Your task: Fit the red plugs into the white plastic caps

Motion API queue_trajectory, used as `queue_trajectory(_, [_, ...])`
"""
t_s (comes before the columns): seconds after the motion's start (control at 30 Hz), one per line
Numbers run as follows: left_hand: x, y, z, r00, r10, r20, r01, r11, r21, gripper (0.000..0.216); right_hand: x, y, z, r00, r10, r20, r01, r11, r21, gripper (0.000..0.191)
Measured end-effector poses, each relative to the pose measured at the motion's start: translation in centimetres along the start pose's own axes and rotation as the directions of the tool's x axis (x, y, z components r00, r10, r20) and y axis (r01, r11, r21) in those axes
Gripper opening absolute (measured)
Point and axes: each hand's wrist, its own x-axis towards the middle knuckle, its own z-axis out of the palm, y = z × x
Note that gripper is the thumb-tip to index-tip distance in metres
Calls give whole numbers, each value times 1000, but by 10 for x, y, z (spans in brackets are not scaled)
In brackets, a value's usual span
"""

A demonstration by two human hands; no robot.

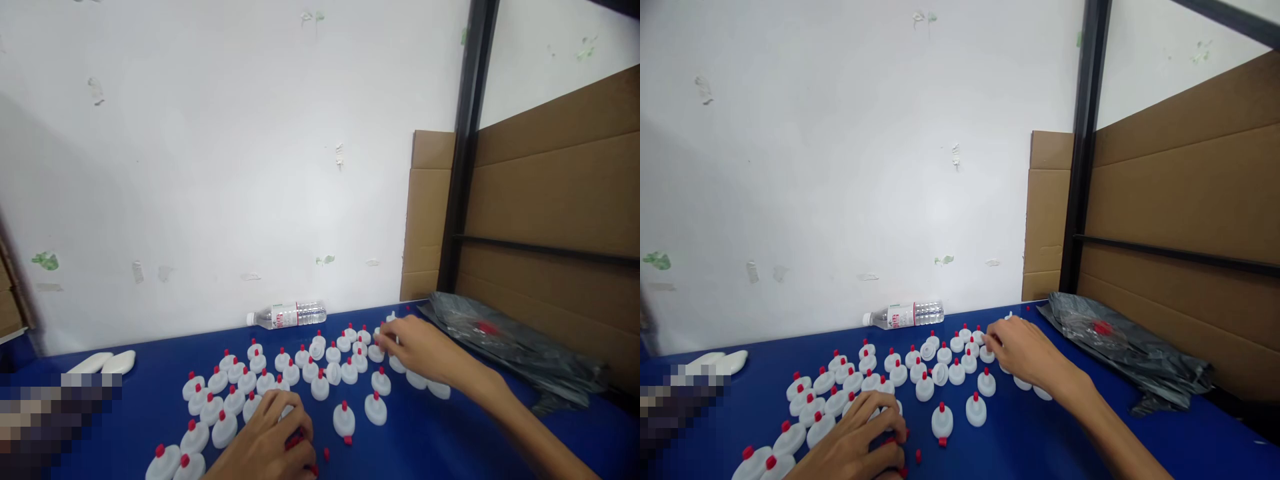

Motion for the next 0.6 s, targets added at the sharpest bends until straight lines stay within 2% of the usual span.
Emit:
queue_trajectory(0.07, [0,1,0,1000,-21,-2,21,1000,-6,11,2,7,-2,995,84,-51,-87,994,-63,35])
queue_trajectory(0.17, [0,3,-6,998,-66,1,66,998,3,12,3,16,1,985,168,-37,-171,979,-111,20])
queue_trajectory(0.23, [2,4,-11,997,-70,20,70,998,7,13,3,20,7,983,181,9,-179,976,-121,17])
queue_trajectory(0.4, [4,6,-14,995,-84,58,83,996,17,17,4,19,20,979,188,83,-175,974,-142,29])
queue_trajectory(0.6, [0,6,-2,991,-134,-20,135,991,19,23,4,15,22,977,188,100,-169,971,-169,36])
